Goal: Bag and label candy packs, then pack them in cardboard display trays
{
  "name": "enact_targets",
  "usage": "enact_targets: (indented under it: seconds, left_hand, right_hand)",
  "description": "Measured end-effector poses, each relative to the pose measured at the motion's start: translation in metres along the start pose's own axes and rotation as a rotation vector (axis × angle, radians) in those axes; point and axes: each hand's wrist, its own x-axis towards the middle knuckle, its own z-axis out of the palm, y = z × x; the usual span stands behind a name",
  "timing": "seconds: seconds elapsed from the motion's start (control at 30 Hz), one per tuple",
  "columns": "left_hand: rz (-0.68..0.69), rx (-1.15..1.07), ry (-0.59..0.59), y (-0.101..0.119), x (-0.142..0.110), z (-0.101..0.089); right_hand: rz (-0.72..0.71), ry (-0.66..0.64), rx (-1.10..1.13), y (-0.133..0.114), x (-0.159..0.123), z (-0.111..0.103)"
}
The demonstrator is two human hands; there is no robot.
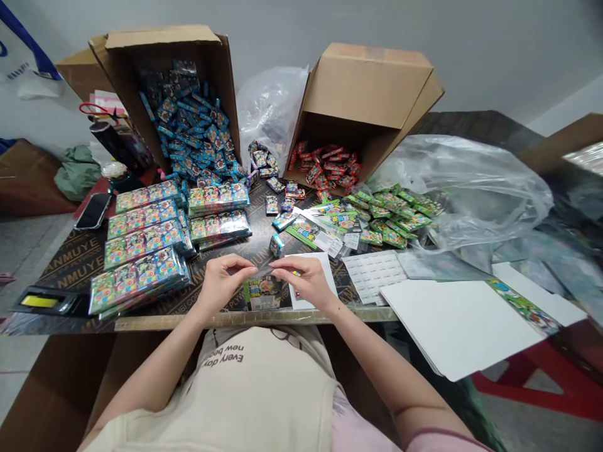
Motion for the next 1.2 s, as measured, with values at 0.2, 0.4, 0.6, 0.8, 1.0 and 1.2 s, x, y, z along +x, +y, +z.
enact_targets:
  seconds: [0.2,0.4,0.6,0.8,1.0,1.2]
  left_hand:
    - [-0.019,-0.122,-0.055,0.01,-0.004,0.0]
    - [0.013,-0.068,-0.078,0.007,-0.005,-0.002]
    - [0.3,0.192,-0.111,-0.005,-0.015,0.001]
    - [0.322,0.216,-0.12,-0.013,-0.022,0.002]
    - [0.281,0.159,-0.048,-0.014,-0.017,0.0]
    - [0.238,0.102,0.167,-0.019,-0.018,-0.013]
  right_hand:
    - [0.096,-0.051,0.043,-0.012,0.003,-0.003]
    - [0.055,-0.051,0.039,-0.011,0.003,-0.001]
    - [-0.036,-0.003,-0.03,0.002,-0.001,-0.005]
    - [-0.184,0.062,-0.091,0.027,-0.023,0.001]
    - [-0.065,0.056,0.033,0.036,-0.029,0.002]
    - [0.297,-0.272,0.108,0.072,-0.044,0.024]
